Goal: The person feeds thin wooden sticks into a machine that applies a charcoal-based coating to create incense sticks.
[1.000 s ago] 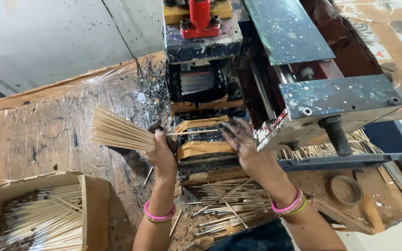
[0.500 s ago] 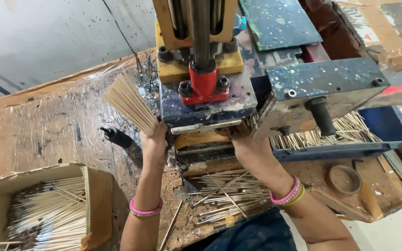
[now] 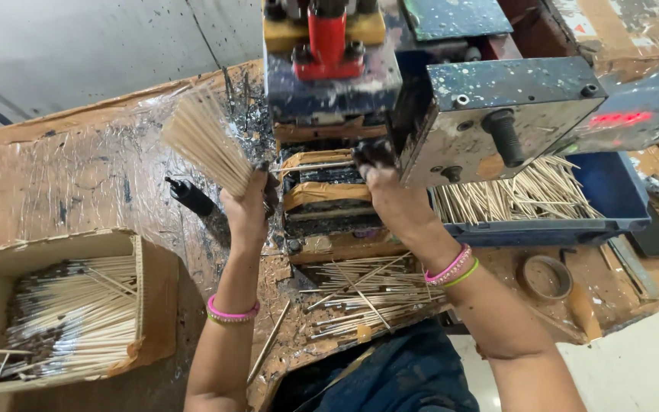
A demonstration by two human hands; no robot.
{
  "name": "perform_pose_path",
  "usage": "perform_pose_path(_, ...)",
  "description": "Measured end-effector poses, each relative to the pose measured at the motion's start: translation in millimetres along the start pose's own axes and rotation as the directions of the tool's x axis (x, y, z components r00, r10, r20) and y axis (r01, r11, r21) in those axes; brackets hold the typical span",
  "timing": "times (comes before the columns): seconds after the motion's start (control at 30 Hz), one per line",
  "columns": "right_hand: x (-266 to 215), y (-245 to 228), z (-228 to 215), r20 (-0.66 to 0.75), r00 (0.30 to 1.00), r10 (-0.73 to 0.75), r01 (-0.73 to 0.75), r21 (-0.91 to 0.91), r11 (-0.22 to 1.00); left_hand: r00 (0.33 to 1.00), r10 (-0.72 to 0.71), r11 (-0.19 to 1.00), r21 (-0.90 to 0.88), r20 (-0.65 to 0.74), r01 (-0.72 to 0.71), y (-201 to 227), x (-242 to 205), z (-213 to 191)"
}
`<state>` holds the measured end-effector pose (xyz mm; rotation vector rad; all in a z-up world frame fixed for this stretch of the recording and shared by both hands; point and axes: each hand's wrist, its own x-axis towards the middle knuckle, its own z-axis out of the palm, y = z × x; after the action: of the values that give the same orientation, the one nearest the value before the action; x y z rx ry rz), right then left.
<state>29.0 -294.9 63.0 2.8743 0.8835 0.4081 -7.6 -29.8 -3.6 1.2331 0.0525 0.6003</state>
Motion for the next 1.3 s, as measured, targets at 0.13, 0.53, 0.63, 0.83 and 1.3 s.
perform_pose_path(0.13,12,8,59,-0.196,0.98,-0.019,0.09,0.359,0.929,0.993,0.059,0.991,0.111,0.099,-0.069,-15,11,-5)
perform_pose_path(0.53,-9,-5,-11,-0.374,0.926,0.051,0.079,0.323,0.943,0.992,-0.113,0.978,0.183,0.053,0.102,-14,32,-8)
perform_pose_path(0.63,-8,-5,-6,-0.422,0.905,0.051,0.065,0.257,0.964,0.948,-0.306,0.952,0.045,0.092,0.303,12,34,1)
perform_pose_path(0.83,-5,-4,-4,-0.408,0.91,0.076,0.06,0.311,0.948,0.896,-0.43,0.889,-0.119,0.112,0.442,21,30,12)
perform_pose_path(1.3,-14,18,24,-0.343,0.936,-0.084,0.117,0.077,0.99,0.94,-0.327,0.93,-0.147,0.093,0.338,7,24,11)
